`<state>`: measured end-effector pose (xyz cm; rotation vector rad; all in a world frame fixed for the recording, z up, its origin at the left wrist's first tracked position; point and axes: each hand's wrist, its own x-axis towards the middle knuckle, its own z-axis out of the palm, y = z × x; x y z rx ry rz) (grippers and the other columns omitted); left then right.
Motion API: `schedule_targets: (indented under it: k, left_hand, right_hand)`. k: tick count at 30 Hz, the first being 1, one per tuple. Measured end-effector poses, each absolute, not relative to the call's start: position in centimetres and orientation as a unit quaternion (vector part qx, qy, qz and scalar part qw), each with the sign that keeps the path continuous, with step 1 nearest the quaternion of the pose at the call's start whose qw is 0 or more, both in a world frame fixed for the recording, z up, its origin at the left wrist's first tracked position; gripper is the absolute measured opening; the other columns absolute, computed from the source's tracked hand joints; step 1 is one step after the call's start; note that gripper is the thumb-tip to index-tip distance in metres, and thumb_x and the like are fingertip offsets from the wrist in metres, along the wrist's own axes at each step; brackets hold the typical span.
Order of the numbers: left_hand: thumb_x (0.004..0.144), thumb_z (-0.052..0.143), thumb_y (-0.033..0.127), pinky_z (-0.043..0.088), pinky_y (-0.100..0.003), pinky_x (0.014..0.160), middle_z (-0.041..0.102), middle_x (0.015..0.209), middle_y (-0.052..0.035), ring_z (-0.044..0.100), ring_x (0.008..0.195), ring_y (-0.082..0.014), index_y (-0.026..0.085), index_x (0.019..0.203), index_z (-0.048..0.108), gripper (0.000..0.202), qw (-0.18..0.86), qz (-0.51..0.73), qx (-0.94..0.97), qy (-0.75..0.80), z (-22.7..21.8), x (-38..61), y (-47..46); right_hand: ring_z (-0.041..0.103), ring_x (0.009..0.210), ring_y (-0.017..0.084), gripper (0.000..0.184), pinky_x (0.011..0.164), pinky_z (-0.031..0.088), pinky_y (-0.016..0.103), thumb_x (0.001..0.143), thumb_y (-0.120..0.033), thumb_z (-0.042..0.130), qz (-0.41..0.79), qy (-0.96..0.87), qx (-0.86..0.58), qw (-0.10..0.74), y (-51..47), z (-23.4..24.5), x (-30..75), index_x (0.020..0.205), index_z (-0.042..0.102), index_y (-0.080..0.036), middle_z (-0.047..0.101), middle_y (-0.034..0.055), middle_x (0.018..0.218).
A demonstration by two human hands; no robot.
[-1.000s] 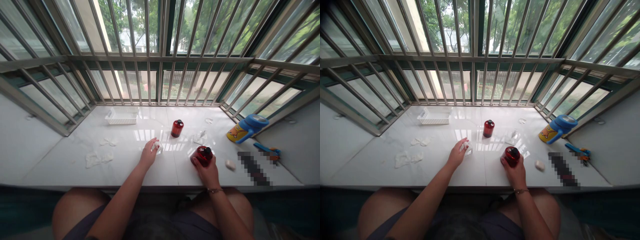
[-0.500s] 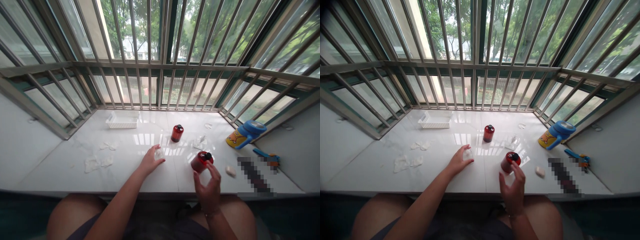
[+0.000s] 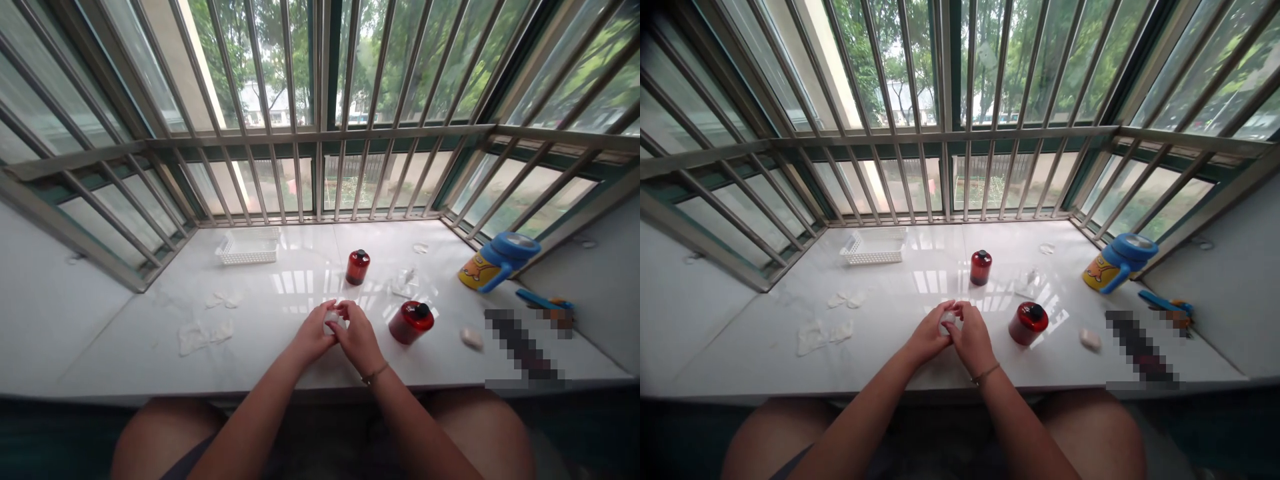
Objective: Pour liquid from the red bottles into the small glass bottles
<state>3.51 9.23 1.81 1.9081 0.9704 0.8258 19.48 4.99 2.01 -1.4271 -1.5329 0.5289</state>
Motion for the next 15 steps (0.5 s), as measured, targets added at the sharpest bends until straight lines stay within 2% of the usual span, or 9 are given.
schedule_targets:
  k: [3, 7, 12, 13, 15]
  left_hand:
    - [0.078, 0.075, 0.013, 0.047, -0.052, 0.121, 0.066, 0.146, -0.0143, 0.063, 0.136, -0.0313, 0.021, 0.150, 0.050, 0.077, 0.395, 0.347, 0.742, 0.415, 0.9, 4.2, 8.9]
    - [0.078, 0.070, 0.009, 0.052, -0.047, 0.116, 0.068, 0.145, -0.0115, 0.066, 0.133, -0.0274, 0.023, 0.151, 0.048, 0.077, 0.397, 0.374, 0.710, 0.445, 0.4, 5.1, 8.5]
    - [0.074, 0.077, 0.012, 0.052, -0.047, 0.116, 0.070, 0.141, -0.0112, 0.068, 0.130, -0.0283, 0.022, 0.150, 0.048, 0.082, 0.417, 0.362, 0.711, 0.435, 1.0, 5.4, 8.8]
    - [0.073, 0.079, 0.013, 0.052, -0.047, 0.116, 0.071, 0.140, -0.0113, 0.069, 0.129, -0.0285, 0.022, 0.149, 0.049, 0.082, 0.419, 0.361, 0.713, 0.432, 1.2, 5.4, 8.9]
    - [0.072, 0.081, 0.014, 0.053, -0.046, 0.114, 0.072, 0.137, -0.0112, 0.070, 0.126, -0.0284, 0.022, 0.146, 0.051, 0.080, 0.421, 0.360, 0.715, 0.427, 1.3, 5.5, 9.1]
  right_hand:
    - [0.065, 0.095, 0.027, 0.022, 0.086, 0.056, 0.044, 0.089, -0.030, 0.070, 0.180, -0.601, -0.619, 0.472, 4.9, 1.9, 18.8, 0.106, 0.057, -0.026, 0.066, 0.0039, 0.101]
    - [0.064, 0.092, 0.028, 0.025, 0.084, 0.054, 0.044, 0.088, -0.037, 0.071, 0.144, -0.566, -0.659, 0.474, 4.8, 1.6, 18.5, 0.102, 0.054, -0.026, 0.065, 0.0034, 0.097]
    - [0.068, 0.111, 0.030, 0.042, 0.095, 0.055, 0.046, 0.092, -0.040, 0.069, 0.180, -0.556, -0.641, 0.497, 4.2, 1.3, 19.1, 0.129, 0.055, -0.026, 0.071, 0.0083, 0.119]
    - [0.069, 0.112, 0.029, 0.039, 0.095, 0.055, 0.045, 0.093, -0.039, 0.066, 0.191, -0.557, -0.636, 0.499, 4.1, 1.3, 19.2, 0.129, 0.055, -0.026, 0.071, 0.0083, 0.120]
    - [0.069, 0.103, 0.028, 0.024, 0.087, 0.055, 0.042, 0.094, -0.038, 0.064, 0.191, -0.559, -0.644, 0.485, 4.0, 1.4, 19.3, 0.115, 0.059, -0.026, 0.072, 0.0063, 0.110]
